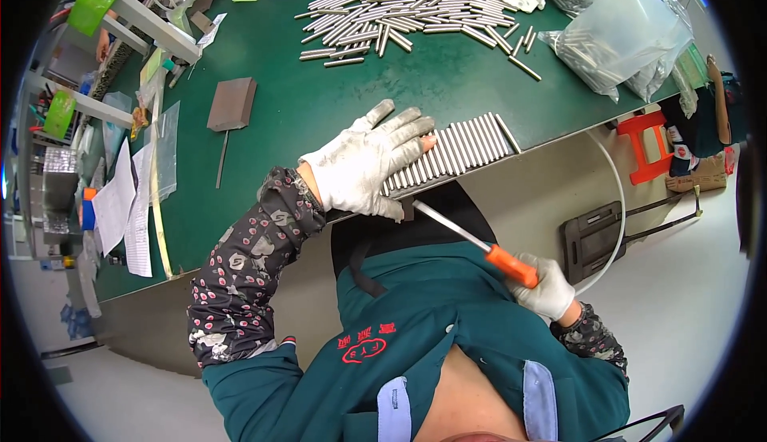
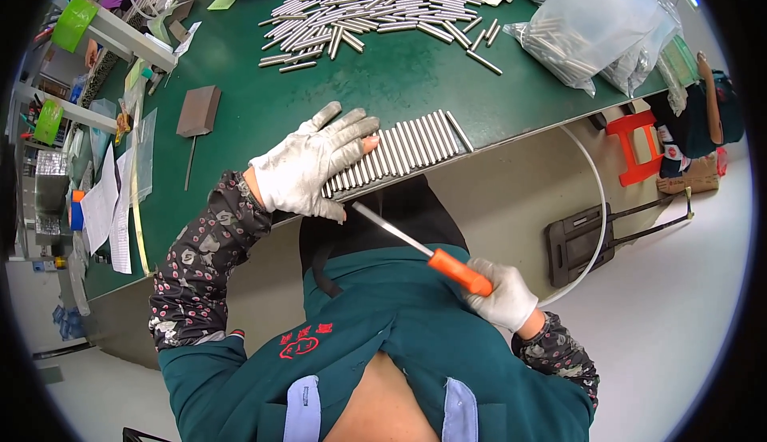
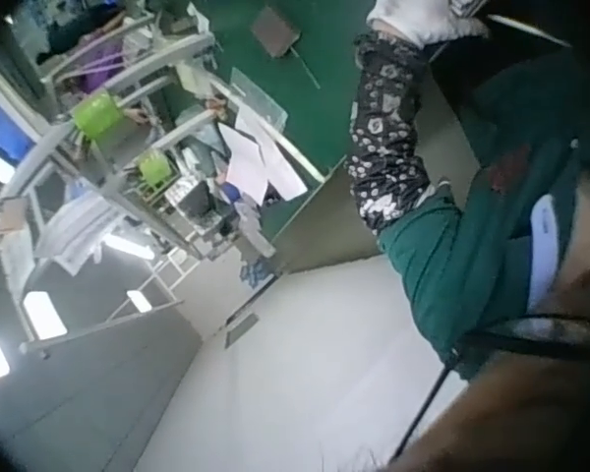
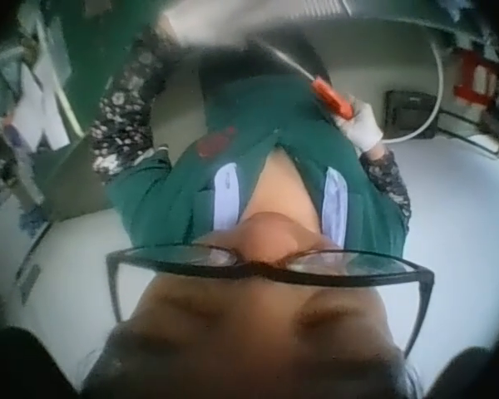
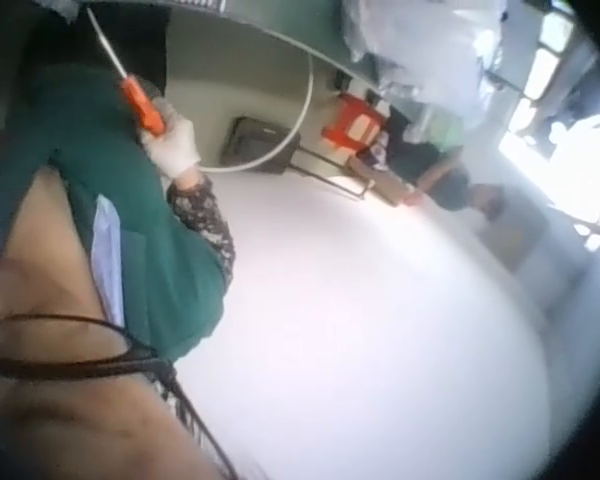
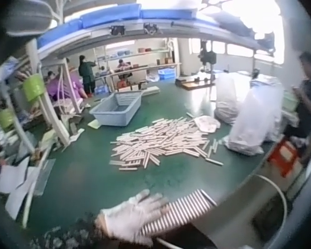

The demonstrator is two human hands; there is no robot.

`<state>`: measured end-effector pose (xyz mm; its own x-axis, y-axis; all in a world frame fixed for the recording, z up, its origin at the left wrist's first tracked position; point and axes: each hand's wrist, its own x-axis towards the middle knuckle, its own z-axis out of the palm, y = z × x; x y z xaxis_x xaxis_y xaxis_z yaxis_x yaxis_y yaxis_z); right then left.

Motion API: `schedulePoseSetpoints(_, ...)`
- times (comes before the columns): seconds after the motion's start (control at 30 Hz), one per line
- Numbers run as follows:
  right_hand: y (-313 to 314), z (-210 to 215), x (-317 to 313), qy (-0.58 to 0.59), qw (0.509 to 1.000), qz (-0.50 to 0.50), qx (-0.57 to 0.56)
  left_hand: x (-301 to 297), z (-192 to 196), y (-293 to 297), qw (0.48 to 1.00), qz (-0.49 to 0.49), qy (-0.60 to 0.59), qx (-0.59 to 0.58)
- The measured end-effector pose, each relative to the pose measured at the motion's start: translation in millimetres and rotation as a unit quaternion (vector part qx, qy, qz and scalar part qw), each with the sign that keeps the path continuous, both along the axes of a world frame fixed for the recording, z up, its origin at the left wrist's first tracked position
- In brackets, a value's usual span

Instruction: Organizing small metal tubes into a tray and cleaning them using an air gun.

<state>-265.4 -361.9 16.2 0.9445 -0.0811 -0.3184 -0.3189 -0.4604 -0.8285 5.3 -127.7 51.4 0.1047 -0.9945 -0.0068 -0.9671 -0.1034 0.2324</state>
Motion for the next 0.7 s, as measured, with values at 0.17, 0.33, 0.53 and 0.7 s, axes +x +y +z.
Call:
schedulePoseSetpoints(0.17,-2,-1,3,-0.033,0.999,0.007,-0.004,0,-6,1,1.0,-0.011,0.007,-0.019)
schedulePoseSetpoints(0.33,-5,-5,6,0.013,0.999,-0.029,-0.026,1,-7,1,1.0,-0.011,0.014,-0.022)
schedulePoseSetpoints(0.53,4,8,8,0.036,0.999,0.03,-0.001,1,-4,2,1.0,-0.013,0.01,-0.024)
schedulePoseSetpoints(0.7,2,5,11,0.003,0.999,0.032,-0.021,1,-4,3,1.0,-0.006,0.002,-0.013)
